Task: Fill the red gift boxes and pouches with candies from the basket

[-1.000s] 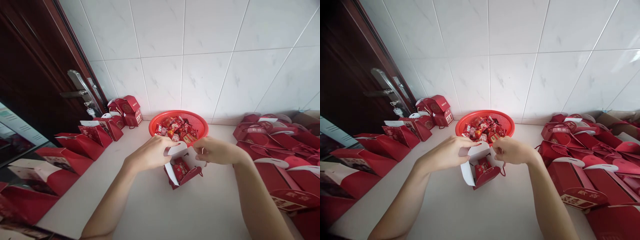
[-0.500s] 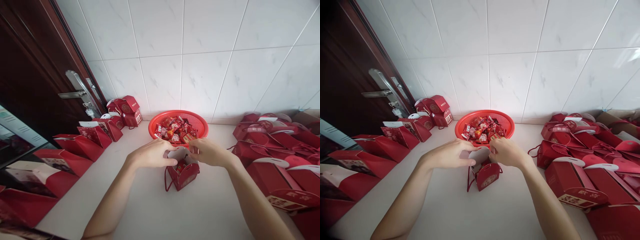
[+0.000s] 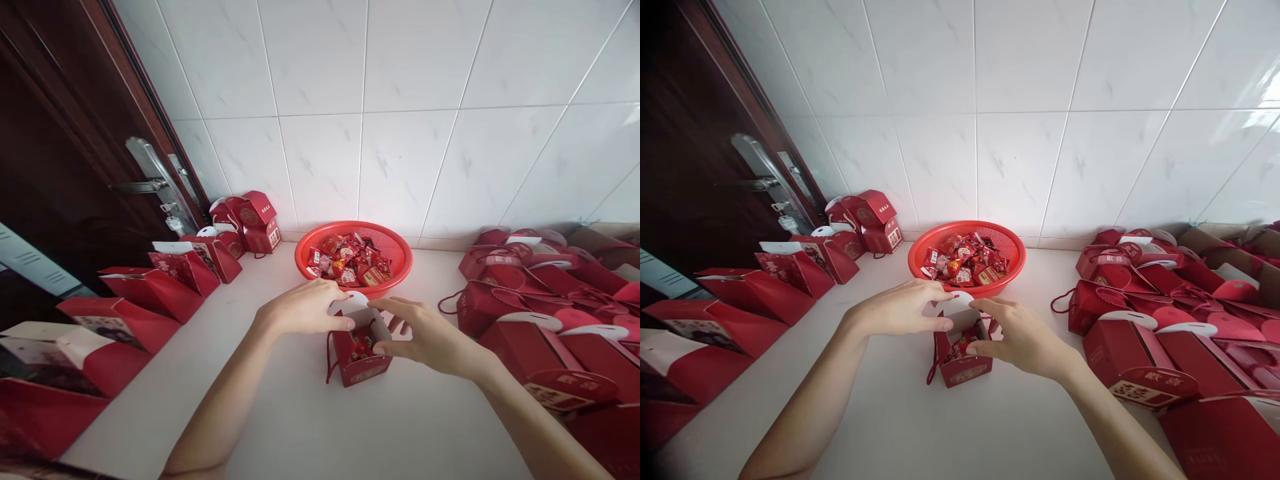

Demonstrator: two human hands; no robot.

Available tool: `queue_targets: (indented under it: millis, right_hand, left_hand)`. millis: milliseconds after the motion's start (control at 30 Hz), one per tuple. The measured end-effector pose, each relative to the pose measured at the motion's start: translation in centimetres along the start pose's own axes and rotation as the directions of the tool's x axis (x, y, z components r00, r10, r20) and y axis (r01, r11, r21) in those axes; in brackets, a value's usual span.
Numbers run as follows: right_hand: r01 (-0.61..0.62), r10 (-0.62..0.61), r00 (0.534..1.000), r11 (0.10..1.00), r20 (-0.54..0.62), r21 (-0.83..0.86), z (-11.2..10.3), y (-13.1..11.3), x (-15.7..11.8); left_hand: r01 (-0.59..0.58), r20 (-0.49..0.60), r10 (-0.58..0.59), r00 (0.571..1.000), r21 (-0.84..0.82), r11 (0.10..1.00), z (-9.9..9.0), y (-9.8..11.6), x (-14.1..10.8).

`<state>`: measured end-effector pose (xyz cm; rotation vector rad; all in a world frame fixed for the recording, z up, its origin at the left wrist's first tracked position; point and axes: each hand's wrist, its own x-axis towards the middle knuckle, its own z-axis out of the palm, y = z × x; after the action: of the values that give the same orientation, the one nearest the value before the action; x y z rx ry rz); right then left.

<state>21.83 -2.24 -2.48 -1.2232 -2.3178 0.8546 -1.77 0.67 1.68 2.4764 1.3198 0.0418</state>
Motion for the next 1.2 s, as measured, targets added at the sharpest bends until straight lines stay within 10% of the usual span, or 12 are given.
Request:
queue_targets:
  millis: [833,1200]
  right_hand:
    - [0.285,-0.256,0.869,0.959,-0.424,0.005,6.3,3.8,-1.3]
    - [0.237,-0.152,0.868,0.963,-0.473,0.125,6.9,4.0,-1.6]
  left_hand:
    - [-0.067,-0.018,0.074,0.997,0.267,0.961,3.6,2.0,2.4]
    - [-0.165,0.023,0.164,0.986,0.023,0.986,2.8,1.5,2.0]
